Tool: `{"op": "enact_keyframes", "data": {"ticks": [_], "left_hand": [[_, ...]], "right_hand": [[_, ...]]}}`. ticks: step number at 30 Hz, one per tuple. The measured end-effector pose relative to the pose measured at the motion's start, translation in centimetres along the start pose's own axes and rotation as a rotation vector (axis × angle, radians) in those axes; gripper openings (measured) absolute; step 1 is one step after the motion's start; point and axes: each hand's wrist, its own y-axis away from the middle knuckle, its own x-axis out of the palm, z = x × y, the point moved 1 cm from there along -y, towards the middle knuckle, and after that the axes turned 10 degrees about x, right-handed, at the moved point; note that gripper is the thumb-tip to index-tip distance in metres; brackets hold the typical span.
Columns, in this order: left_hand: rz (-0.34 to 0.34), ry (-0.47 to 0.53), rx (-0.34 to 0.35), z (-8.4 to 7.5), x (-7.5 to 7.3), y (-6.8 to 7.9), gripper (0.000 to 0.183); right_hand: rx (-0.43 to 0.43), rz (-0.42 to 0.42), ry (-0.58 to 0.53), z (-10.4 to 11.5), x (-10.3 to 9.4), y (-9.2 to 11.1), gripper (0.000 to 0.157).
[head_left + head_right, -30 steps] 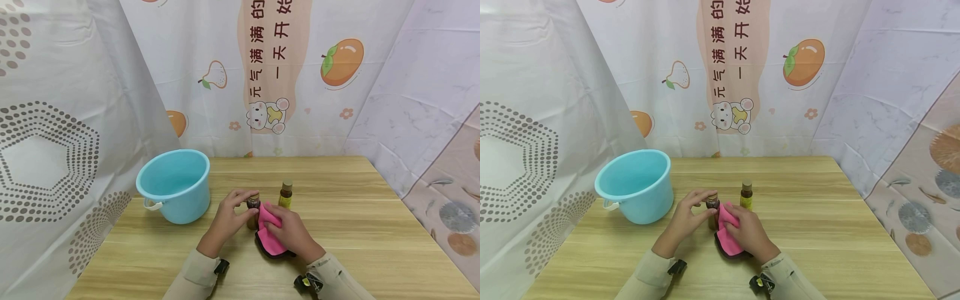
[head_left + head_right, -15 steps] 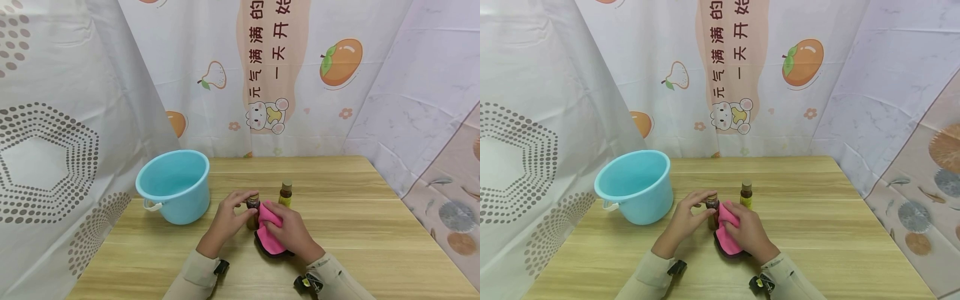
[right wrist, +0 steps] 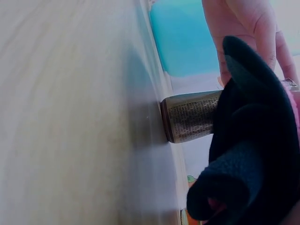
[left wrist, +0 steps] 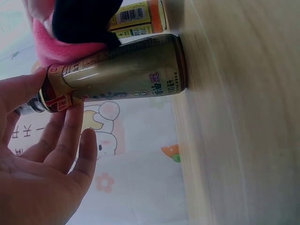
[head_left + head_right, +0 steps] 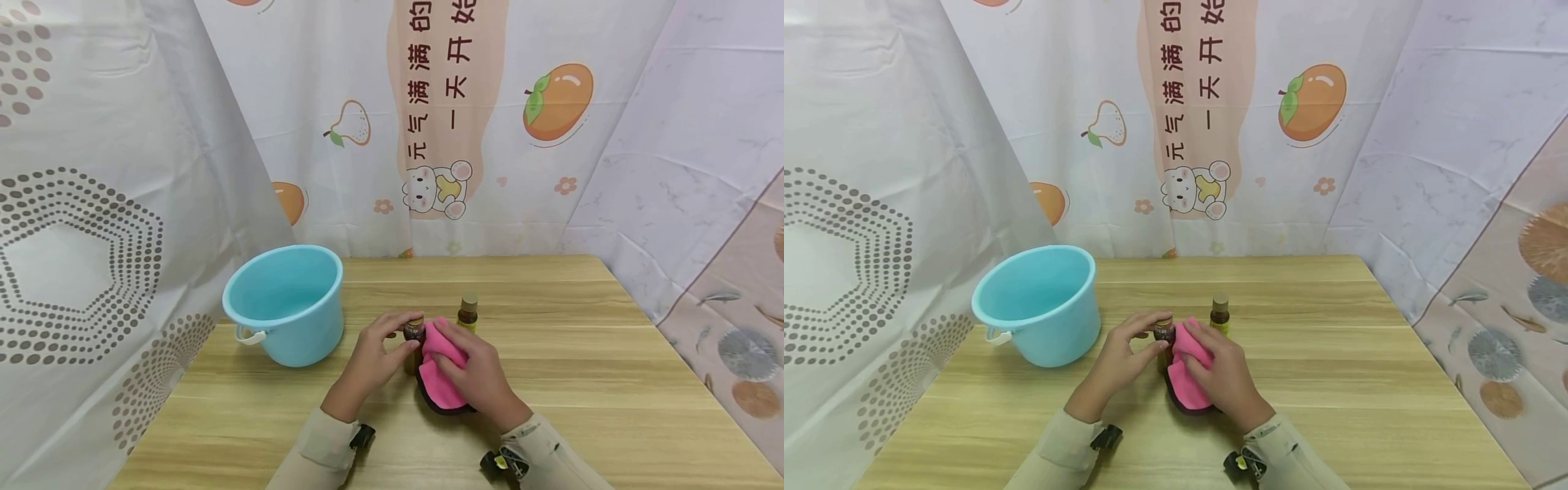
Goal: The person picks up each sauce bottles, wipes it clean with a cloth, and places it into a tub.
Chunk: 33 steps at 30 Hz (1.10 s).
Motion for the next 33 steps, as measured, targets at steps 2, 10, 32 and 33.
{"op": "enact_keyframes", "data": {"ticks": [2,10,32,33], "left_hand": [[0.001,0.004,0.001,-0.04,-0.02,0.02,0.048],[0.0,-0.001,0.022,0.04,0.12,0.02,0.05],[-0.031,-0.007,0.005,-0.13,0.06,0.01,0.05],[-0.029,-0.007,0.0,-0.17,0.05,-0.01,0.05]], "right_hand": [[-0.009,-0.003,-0.016,0.12,-0.03,-0.03,0.053],[0.0,0.018,0.001,0.03,-0.05,0.0,0.053],[0.155,0.168,0.111,-0.31,0.32,0.22,0.053],[0.163,0.175,0.118,-0.32,0.33,0.24,0.053]]}}
